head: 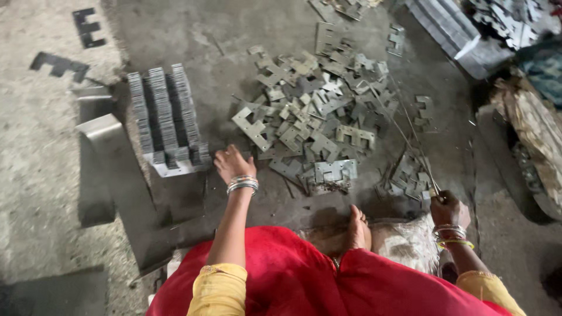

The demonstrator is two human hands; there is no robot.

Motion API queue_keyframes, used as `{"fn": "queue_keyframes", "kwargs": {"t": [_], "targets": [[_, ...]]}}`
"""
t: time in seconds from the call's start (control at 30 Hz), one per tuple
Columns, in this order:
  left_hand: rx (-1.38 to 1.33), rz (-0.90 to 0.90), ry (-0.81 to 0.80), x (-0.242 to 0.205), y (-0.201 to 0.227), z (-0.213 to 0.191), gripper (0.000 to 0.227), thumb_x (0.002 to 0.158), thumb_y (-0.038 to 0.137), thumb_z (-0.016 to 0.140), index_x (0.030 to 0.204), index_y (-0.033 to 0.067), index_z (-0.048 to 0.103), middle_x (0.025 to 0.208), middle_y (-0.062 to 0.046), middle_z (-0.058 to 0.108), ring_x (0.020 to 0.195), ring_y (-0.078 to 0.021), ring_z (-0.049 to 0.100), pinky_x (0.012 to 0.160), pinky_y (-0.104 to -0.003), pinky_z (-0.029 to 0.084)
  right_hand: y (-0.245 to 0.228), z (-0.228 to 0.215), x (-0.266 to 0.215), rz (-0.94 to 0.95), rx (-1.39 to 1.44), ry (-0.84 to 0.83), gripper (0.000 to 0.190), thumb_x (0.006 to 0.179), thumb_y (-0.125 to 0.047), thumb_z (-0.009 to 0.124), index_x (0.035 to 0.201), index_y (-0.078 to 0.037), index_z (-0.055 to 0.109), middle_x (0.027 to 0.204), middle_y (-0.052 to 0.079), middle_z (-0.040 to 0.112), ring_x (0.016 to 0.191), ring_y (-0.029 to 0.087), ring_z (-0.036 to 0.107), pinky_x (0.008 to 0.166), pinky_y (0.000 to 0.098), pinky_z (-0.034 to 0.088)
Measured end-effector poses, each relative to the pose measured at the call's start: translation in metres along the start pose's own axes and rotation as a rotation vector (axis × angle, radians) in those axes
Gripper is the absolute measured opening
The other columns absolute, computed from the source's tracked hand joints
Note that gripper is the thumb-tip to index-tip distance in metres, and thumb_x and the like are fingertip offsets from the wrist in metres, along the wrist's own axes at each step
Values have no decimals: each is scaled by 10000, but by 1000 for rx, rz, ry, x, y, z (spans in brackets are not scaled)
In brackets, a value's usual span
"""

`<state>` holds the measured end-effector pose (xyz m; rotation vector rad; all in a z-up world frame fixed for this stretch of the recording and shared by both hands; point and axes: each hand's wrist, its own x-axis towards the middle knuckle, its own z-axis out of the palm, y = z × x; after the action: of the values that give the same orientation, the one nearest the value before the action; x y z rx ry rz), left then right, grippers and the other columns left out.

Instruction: The person sits on the floor and sorts small metal brackets from a large pile, picking them up one by one and stacking them into neat piles. The person occasionally uses a thin metal rod to move parts around.

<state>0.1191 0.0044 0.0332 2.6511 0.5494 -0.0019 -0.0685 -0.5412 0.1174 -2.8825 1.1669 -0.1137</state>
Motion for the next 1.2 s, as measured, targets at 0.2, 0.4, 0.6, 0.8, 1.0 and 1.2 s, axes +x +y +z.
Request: {"fn": "queue_keyframes", "kwargs": {"t": [0.2,0.4,0.6,0.8,1.0,1.2], "targets": [[-60,-368,-170,20,15,-2,889,595,310,921,1359,153,494,1332,-192,524,1253,-377,503,1043,-541,447,-37,-1,22,-374,-133,-113,680,837,-293,763,1469,-161,549,1377,220,551,1276,421,528,1055,523,457],[-11,-152,-184,37,-24,51,442,692,366,843,1039,115,733,1103,-155,726,1056,-367,697,945,-486,572,-192,38,58,-699,109,-247,489,793,-38,556,1277,-32,627,1298,233,609,1142,427,602,962,503,503],[-640,63,-135,31,-122,83,388,864,382,797,1093,82,706,983,-147,701,927,-332,677,852,-486,541,-255,49,72,-721,-226,-362,688,793,-136,681,1448,-242,499,1426,74,543,1355,353,491,1014,609,465],[-1754,-556,-746,11,-124,97,482,1081,525,699,1443,225,597,1035,14,605,929,-159,586,820,-433,499,-245,21,62,-638,-24,-357,422,768,-139,732,1188,-180,712,1186,132,688,1156,372,645,916,523,543],[-1733,-410,-935,-28,-52,59,809,993,679,581,1546,112,415,1258,-128,606,1137,-302,592,995,-507,477,-274,-33,34,-637,251,-448,407,715,-197,753,1119,-154,751,933,151,751,894,337,749,777,450,599],[-1739,-461,-1006,-75,8,-10,835,971,642,434,1602,110,304,1458,-200,533,1313,-397,553,1062,-531,483,-333,0,-26,-795,255,-697,540,727,-225,741,1229,-64,625,953,185,737,895,348,723,772,477,612]]}}
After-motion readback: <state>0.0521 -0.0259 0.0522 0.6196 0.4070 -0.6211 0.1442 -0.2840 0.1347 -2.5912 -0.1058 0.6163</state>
